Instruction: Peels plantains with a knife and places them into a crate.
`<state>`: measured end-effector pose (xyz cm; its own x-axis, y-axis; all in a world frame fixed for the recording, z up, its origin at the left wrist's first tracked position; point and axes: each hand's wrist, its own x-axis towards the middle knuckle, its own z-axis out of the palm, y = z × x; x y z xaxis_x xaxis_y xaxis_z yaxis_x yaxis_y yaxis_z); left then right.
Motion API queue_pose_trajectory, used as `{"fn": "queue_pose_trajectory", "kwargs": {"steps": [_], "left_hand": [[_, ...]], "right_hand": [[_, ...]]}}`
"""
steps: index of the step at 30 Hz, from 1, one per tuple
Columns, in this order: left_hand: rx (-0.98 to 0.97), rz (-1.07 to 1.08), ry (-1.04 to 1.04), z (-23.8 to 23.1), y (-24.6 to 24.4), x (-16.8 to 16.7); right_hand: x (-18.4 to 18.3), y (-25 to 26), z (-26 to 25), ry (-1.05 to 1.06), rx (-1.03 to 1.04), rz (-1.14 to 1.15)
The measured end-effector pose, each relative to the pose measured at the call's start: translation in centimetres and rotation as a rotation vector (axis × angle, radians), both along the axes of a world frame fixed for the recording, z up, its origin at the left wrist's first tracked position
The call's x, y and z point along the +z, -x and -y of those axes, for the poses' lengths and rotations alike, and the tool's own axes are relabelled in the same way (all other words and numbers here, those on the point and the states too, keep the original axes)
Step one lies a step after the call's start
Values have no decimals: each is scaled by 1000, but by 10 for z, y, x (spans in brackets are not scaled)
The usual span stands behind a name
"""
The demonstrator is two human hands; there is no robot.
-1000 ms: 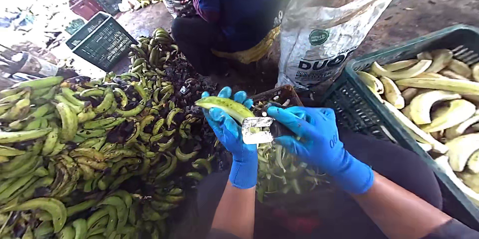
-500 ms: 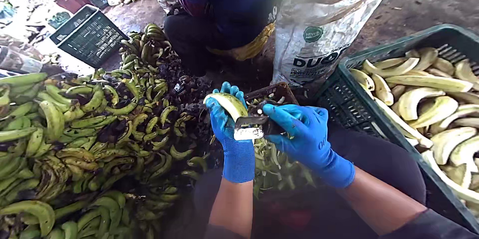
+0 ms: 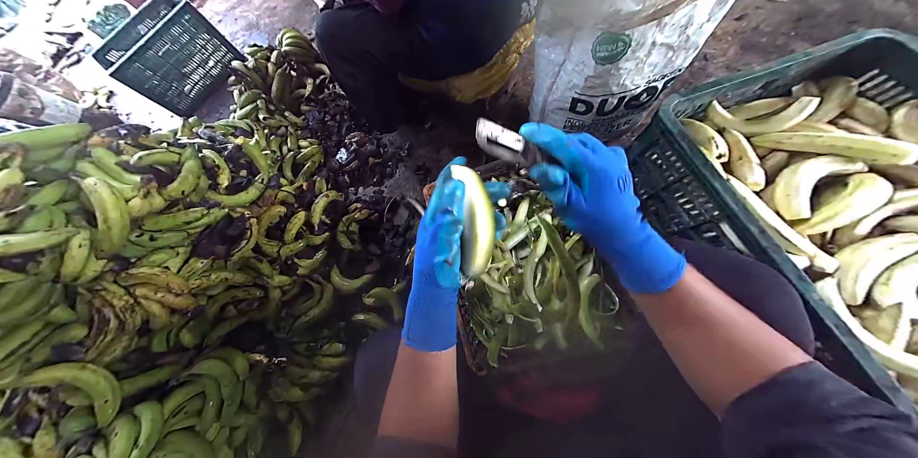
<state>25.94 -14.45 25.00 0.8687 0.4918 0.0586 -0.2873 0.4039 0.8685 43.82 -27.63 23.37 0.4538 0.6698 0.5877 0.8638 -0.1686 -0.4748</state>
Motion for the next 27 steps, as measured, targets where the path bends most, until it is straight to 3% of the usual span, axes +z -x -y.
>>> {"fn": "queue_pose_trajectory", "kwargs": {"steps": [3, 5, 8, 11, 14, 17, 19, 21, 24, 27], "left_hand": [[86, 266, 551, -5, -6, 16], [51, 355, 649, 1, -4, 22], [101, 344, 442, 9, -4, 18], [191, 103, 144, 9, 1, 17], [157, -73, -73, 10, 11, 11], [112, -58, 128, 0, 11, 12], [100, 35, 363, -15, 14, 11], [32, 178, 486, -27, 19, 4], [158, 118, 336, -10, 14, 7], [256, 47, 219, 15, 6, 9]], "right_hand": [[-14, 40, 8, -191, 122, 210], [-7, 48, 4, -201, 184, 191], [-1, 41, -1, -178, 196, 112], [-5, 38, -4, -185, 195, 105], [3, 21, -17, -41, 183, -119], [3, 3, -22, 148, 51, -378], [-4, 11, -18, 53, 108, -208], [-9, 25, -6, -57, 309, 10], [-5, 45, 1, -66, 334, 83], [-3, 32, -12, -80, 206, -237]]}}
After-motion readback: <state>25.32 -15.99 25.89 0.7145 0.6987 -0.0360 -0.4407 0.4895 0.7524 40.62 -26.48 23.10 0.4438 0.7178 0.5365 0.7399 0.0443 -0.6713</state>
